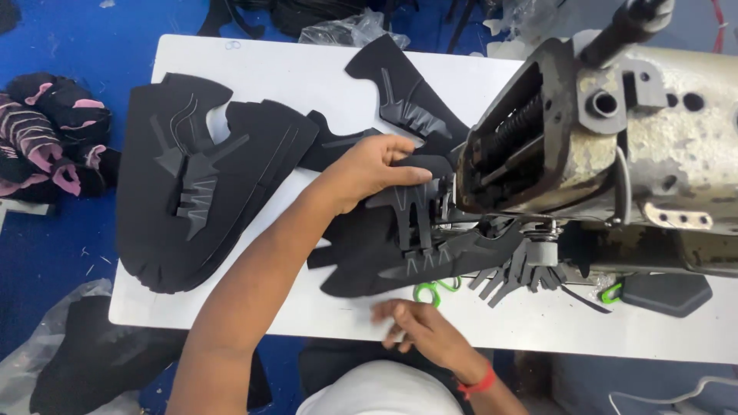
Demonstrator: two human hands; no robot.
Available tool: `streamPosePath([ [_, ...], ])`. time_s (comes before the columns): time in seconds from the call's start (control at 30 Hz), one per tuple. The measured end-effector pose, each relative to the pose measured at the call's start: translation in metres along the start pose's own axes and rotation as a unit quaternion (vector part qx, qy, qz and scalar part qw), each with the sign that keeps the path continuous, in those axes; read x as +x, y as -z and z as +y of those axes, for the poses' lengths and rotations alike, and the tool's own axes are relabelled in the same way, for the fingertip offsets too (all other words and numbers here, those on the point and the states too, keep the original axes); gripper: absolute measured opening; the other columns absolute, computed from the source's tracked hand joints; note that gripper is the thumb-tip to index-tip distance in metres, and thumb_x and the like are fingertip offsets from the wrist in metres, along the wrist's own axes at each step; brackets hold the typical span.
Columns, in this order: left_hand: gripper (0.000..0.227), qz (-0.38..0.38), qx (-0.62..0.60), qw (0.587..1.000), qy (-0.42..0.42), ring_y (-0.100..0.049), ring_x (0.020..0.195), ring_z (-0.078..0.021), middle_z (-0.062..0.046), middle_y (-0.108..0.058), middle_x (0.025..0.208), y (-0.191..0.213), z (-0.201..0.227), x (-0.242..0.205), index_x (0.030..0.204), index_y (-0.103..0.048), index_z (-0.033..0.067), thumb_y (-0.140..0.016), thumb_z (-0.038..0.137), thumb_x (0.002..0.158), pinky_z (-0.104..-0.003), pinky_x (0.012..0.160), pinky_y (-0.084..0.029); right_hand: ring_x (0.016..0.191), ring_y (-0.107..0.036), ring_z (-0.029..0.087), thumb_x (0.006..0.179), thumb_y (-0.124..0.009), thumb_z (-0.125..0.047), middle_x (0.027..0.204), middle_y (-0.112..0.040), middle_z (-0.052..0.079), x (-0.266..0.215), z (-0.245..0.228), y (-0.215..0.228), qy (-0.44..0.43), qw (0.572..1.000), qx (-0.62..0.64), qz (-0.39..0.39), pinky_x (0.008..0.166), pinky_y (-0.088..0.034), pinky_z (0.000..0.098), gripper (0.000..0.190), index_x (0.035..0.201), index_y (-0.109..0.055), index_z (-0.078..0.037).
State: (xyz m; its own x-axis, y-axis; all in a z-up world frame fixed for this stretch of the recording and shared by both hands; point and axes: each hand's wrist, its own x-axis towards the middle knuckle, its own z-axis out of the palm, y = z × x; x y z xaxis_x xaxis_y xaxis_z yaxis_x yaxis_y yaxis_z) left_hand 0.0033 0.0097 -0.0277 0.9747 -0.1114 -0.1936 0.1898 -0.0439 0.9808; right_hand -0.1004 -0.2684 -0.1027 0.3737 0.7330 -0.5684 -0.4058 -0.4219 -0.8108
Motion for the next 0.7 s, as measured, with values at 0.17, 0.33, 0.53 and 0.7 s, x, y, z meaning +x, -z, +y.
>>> streamPosePath([
  [0.17,0.048,-0.018,-0.240,0.966,0.096,-0.073,0.092,-0.0186,-0.011,-0.076,0.103,-0.012,-0.001,-0.026,0.119,-0.067,-0.0039,-0.085,0.014,0.078,-0.034,0.082,-0.061,0.101,-0.066,0.017,0.107,-0.049,-0.033,0.115,-0.070,0.008,0.006,0.089,0.033,0.176,0.958,0.192,0.116,0.091,-0.053,0.0324,0.042,0.127,-0.059,0.002],
  [0.33,0.027,0.042,-0.307,0.950,0.043,-0.072,0.087,-0.0166,-0.008,-0.074,0.096,-0.047,-0.032,-0.047,0.106,-0.070,0.0016,-0.079,0.004,0.080,-0.034,0.080,-0.061,0.112,-0.066,0.019,0.096,-0.068,-0.010,0.124,-0.067,0.012,-0.036,-0.032,0.043,0.288,0.883,0.202,0.312,0.098,-0.054,0.0333,0.045,0.136,-0.050,0.002],
  [0.53,0.014,0.111,-0.319,0.941,-0.012,-0.067,0.084,-0.0136,-0.005,-0.070,0.091,-0.067,-0.041,-0.063,0.099,-0.070,0.0015,-0.078,0.004,0.087,-0.032,0.076,-0.056,0.106,-0.067,0.016,0.095,-0.066,-0.001,0.124,-0.068,0.012,-0.044,-0.074,0.038,0.239,0.880,0.119,0.394,0.090,-0.055,0.0262,0.056,0.147,-0.048,0.003],
  [0.7,0.020,0.154,-0.397,0.905,-0.020,-0.069,0.086,-0.0126,-0.004,-0.071,0.096,-0.084,-0.039,-0.068,0.105,-0.068,0.0019,-0.075,0.002,0.086,-0.030,0.079,-0.056,0.100,-0.067,0.016,0.096,-0.069,-0.002,0.118,-0.068,0.014,-0.044,-0.056,0.053,0.247,0.868,0.158,0.402,0.084,-0.056,0.0260,0.052,0.144,-0.050,0.005],
])
